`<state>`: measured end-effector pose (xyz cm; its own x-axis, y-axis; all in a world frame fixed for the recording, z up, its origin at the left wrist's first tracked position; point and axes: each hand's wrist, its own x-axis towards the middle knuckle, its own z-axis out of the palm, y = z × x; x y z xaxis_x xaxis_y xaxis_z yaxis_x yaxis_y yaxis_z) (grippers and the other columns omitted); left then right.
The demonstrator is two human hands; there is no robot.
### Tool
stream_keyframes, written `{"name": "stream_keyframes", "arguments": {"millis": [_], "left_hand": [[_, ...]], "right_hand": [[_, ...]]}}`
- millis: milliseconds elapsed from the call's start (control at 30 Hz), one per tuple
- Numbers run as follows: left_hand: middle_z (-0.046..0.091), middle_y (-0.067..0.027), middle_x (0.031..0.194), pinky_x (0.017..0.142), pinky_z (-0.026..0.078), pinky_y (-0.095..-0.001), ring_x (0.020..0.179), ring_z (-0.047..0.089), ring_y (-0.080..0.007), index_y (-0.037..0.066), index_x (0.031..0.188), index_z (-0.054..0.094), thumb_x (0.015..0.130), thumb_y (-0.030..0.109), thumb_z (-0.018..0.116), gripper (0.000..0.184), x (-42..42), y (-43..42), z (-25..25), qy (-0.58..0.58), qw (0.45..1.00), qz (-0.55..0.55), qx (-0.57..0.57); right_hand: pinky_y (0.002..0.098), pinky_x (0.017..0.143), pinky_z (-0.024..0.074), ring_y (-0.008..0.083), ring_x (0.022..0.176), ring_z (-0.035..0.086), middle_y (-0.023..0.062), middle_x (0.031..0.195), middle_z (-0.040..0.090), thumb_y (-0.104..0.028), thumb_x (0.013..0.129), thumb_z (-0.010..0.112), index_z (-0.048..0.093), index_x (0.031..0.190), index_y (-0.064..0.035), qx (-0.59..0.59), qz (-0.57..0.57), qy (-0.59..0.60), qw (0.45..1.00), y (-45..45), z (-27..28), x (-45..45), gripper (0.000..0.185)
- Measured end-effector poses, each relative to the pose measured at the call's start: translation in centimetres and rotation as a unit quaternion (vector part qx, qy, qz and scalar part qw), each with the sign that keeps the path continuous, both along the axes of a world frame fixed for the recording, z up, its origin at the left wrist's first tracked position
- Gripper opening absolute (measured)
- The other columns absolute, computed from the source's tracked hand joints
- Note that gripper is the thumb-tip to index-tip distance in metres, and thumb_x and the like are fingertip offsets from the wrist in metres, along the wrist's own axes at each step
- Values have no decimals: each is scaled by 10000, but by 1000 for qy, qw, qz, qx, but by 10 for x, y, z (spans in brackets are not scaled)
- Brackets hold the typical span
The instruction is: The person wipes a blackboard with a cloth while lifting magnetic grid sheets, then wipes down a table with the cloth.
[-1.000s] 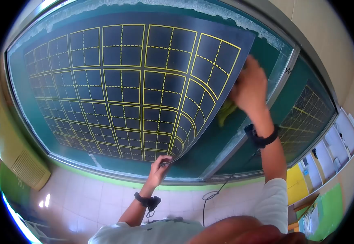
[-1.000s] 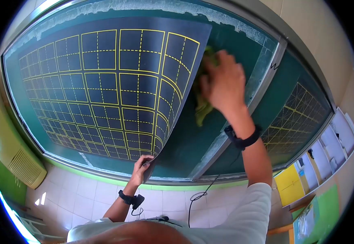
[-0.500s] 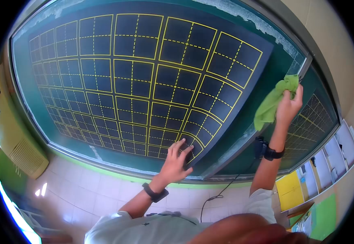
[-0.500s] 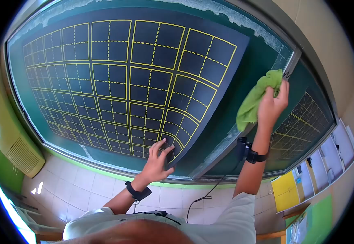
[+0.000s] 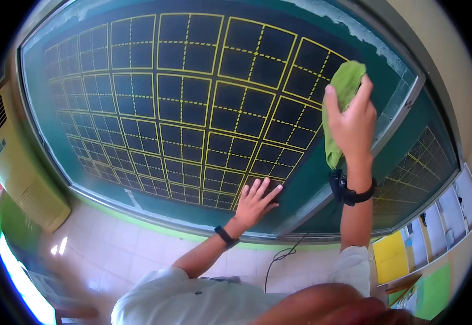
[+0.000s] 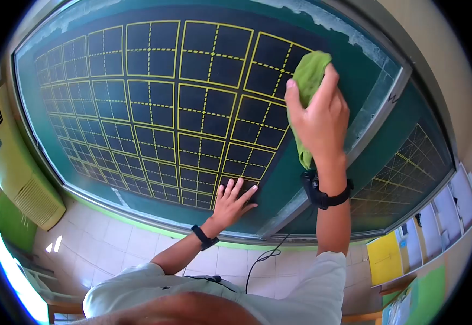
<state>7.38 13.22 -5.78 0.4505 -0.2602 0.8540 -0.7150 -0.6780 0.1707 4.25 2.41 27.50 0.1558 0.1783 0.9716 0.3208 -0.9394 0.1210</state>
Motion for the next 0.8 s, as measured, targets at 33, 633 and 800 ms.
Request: {"name": "stream_keyframes", "arguments": {"millis": [33,633,800], "left_hand": [[380,-72,1502,1049,326,-476,1319,414,-278,366,1440,423,834,474,679,666,2,0,0,-17,1000,5,-1],[381,-141,1487,1073,361,-489,1380,357,-339,107,1426,406,835,256,723,687,-32,79,-84,382,864,-319,79],[552,-158,1278,912,506,-382,1116,605,-276,23,1414,316,917,298,670,669,-33,131,-11,415,745,-459,-249]], "right_hand": [[450,698,522,388,826,648,205,953,634,-266,862,678,484,1218,15,-6,-19,-19,1000,1,2,4,494],[436,989,408,422,1167,519,284,1226,512,-270,888,685,467,1286,117,283,103,232,925,49,-277,-19,596],[316,991,395,180,1140,507,142,1241,544,-12,880,659,405,1335,35,437,395,215,779,103,-255,-10,523]]}}
